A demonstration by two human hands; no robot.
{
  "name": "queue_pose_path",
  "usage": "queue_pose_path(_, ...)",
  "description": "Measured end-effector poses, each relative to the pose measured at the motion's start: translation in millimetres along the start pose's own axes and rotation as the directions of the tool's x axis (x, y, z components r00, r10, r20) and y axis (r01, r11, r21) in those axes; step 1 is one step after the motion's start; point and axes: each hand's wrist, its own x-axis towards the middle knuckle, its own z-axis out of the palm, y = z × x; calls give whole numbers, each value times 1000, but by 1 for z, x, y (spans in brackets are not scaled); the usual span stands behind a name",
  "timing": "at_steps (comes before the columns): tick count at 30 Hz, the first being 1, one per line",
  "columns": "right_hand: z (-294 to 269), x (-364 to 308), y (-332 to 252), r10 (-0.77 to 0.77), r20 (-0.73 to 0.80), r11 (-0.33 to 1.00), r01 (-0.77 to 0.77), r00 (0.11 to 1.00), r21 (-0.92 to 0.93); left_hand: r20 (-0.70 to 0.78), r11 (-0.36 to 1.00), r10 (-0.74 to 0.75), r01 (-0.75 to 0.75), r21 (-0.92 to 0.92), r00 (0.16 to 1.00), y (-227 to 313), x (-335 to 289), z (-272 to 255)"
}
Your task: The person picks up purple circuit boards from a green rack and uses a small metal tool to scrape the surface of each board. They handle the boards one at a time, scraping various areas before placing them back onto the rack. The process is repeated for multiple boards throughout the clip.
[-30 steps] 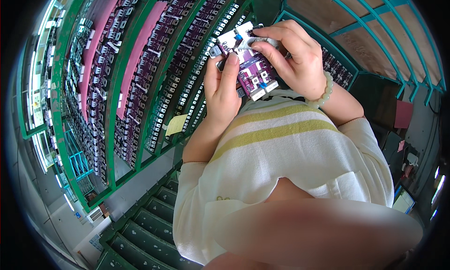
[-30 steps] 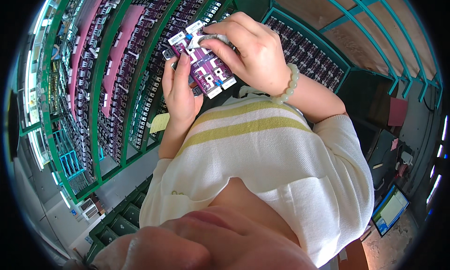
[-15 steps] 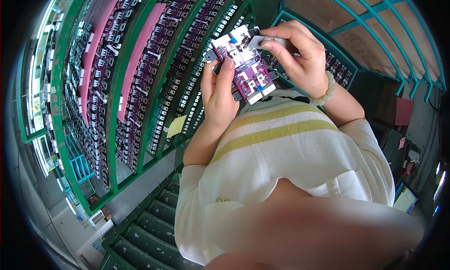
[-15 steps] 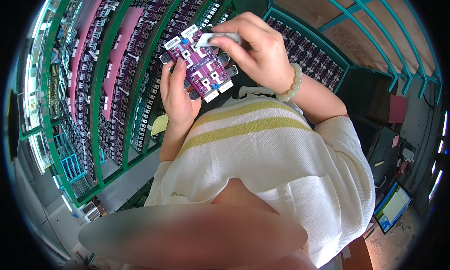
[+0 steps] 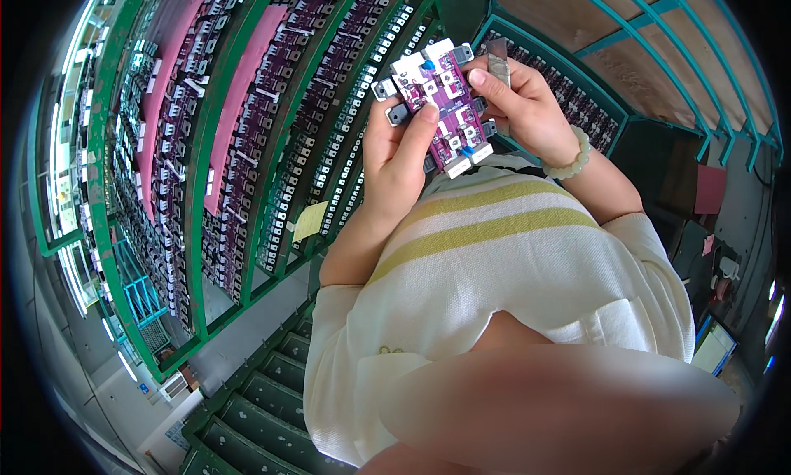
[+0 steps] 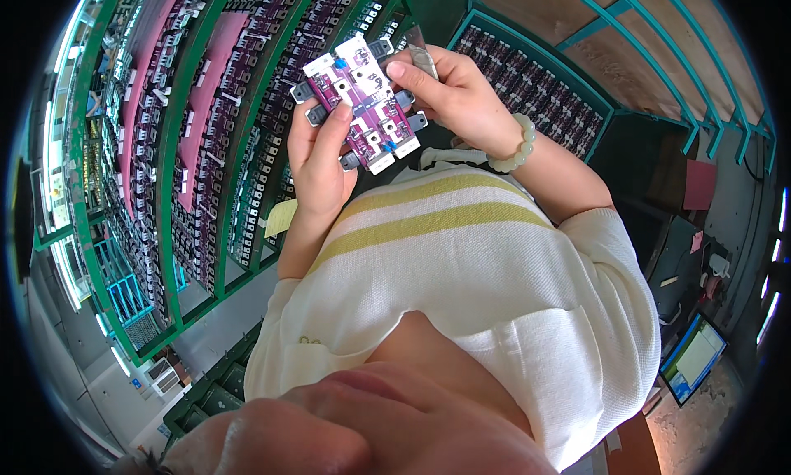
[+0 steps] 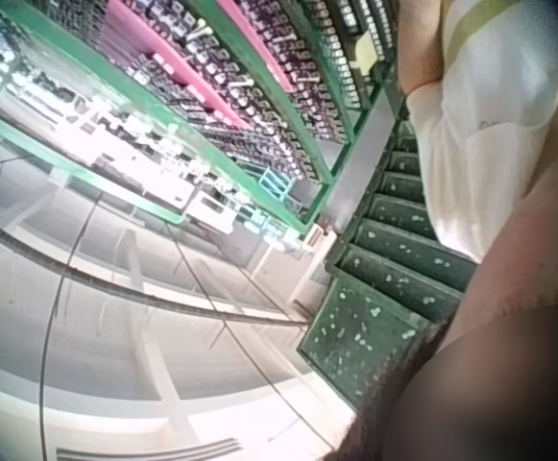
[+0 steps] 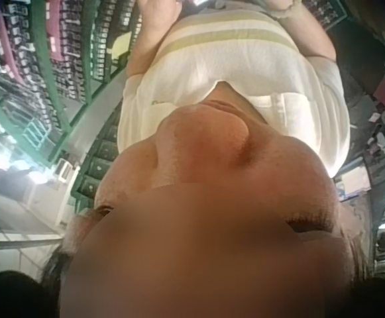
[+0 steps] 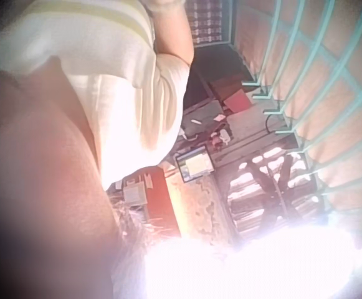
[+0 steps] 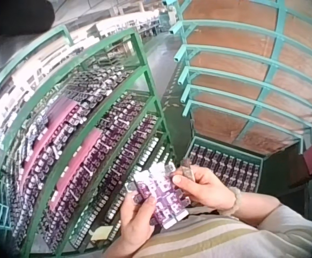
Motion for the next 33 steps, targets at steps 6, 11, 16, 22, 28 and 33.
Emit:
queue_pose_path(6, -1, -3, -9, -27, -15, 999, 27, 1000, -41, 96, 985, 80, -94, 148, 992, -3, 2, -4)
queue_pose_path(11, -18, 5, -13, -667, 196, 602, 675, 718, -427, 62, 993, 28, -35, 116, 998, -15, 16, -21)
queue_pose_path(16, -21, 9, -21, -695, 434, 398, 810, 573, -431, 483, 895, -170, 340, -289, 859, -13, 20, -26)
queue_pose_path(22, -21, 7, -7, -474, 115, 857, 488, 873, -168, 230, 996, 52, -32, -89, 972, -1, 19, -21)
queue_pose_path(28, -15, 2, -2, -82, 103, 997, 82, 991, 3, 216, 976, 137, -169, 139, 967, 4, 15, -15)
queue_pose_path(33, -13, 0, -2, -85, 80, 996, 82, 993, 41, 240, 974, 158, -191, 122, 958, 5, 16, -11)
